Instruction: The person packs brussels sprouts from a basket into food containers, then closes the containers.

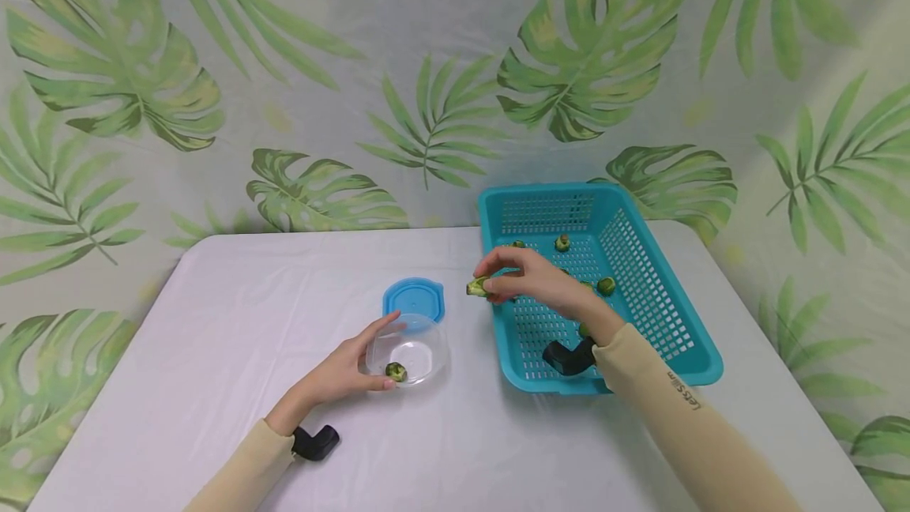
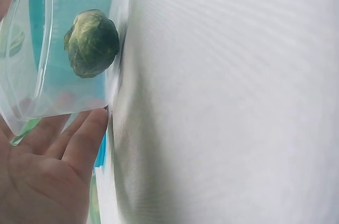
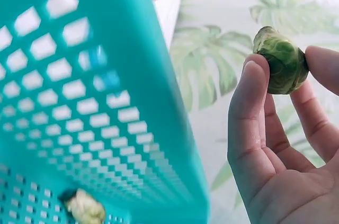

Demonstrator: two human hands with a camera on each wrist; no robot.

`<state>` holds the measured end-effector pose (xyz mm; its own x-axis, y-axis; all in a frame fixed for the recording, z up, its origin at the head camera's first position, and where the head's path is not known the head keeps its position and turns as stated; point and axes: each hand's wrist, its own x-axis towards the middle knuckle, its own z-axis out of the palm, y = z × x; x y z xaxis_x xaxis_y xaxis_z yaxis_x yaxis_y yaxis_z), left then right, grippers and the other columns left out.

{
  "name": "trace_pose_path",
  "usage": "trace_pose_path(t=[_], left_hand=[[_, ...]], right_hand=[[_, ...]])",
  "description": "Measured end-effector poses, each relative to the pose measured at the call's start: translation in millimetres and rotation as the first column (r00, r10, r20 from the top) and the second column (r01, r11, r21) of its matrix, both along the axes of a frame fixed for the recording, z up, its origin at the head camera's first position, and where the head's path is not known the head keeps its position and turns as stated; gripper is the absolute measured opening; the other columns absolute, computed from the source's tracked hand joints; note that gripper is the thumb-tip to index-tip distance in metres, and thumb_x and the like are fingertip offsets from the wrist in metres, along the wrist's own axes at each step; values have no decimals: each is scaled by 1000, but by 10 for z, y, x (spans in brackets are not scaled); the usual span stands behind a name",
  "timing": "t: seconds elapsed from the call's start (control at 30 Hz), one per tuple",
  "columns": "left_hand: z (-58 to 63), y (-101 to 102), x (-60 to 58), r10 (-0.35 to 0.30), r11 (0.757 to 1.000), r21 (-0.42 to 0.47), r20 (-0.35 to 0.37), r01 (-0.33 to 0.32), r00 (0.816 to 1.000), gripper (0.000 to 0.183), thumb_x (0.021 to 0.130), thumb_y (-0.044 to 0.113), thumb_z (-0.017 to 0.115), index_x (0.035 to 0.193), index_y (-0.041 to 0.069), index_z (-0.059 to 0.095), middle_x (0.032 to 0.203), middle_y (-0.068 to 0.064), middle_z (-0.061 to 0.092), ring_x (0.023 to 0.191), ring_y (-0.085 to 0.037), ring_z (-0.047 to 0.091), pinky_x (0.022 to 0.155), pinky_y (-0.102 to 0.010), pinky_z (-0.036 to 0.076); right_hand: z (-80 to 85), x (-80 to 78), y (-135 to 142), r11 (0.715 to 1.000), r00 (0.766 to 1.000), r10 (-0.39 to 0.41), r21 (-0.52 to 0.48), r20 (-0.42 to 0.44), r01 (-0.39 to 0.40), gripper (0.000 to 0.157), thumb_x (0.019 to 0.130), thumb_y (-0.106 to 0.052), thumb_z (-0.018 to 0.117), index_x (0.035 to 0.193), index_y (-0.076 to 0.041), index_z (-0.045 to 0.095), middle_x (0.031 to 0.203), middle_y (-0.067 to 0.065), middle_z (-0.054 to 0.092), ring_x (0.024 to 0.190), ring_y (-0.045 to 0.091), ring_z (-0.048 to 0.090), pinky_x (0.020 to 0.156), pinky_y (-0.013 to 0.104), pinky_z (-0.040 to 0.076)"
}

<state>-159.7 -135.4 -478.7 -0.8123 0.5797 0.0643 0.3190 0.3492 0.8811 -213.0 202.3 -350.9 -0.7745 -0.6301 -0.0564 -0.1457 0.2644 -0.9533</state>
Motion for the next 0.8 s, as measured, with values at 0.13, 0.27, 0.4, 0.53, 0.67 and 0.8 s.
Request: trace_pose_path(t=[0.13,0.27,0.4,0.53,0.67,0.8], left_hand=[[-2,2,-4,-1,1000,5,11,1,1000,98,79,28,80,154,17,19,149,-1,39,139,-24,25,99,-54,36],[-5,3,-7,-7,1000,13,14,7,1000,98,79,27,80,154,16,19,149,-2,38,139,-24,25,99,-54,36],[-2,4,-4,-12,1000,17,15,12,1000,98,79,28,80,154,16,18,149,-3,38,139,-25,26,99,-54,36],[-2,3,-1,-14,1000,24,19,14,1000,97,80,27,80,154,16,18,149,-4,38,139,-26,25,98,-54,36],[-6,-1,-4,-15,999,34,31,14,999,97,80,25,80,154,17,18,149,-3,38,140,-23,25,100,-54,34],[-12,-5,-7,-12,999,40,29,11,1000,96,80,24,79,154,17,19,149,-1,38,139,-22,26,100,-53,35]], right_hand=[[-20,24,-129,1000,1000,24,0,14,-24,23,96,-12,57,114,2,57,111,18,56,91,32,61,82,45,50],[-41,43,-257,999,999,46,-6,27,-46,24,96,-12,57,114,3,57,110,18,57,91,34,61,82,42,51],[-46,69,-378,997,997,72,1,21,-72,23,96,-13,57,114,2,58,109,17,57,90,34,61,82,45,50],[-56,87,-486,996,996,92,16,14,-92,22,96,-13,58,113,0,59,109,15,58,88,32,61,81,44,50],[-76,95,-592,993,994,111,34,14,-112,21,95,-13,59,112,-1,59,109,14,59,87,30,62,80,41,51],[-85,116,-688,988,989,151,42,8,-151,20,96,-12,59,111,0,59,108,13,58,85,28,63,80,43,51]])
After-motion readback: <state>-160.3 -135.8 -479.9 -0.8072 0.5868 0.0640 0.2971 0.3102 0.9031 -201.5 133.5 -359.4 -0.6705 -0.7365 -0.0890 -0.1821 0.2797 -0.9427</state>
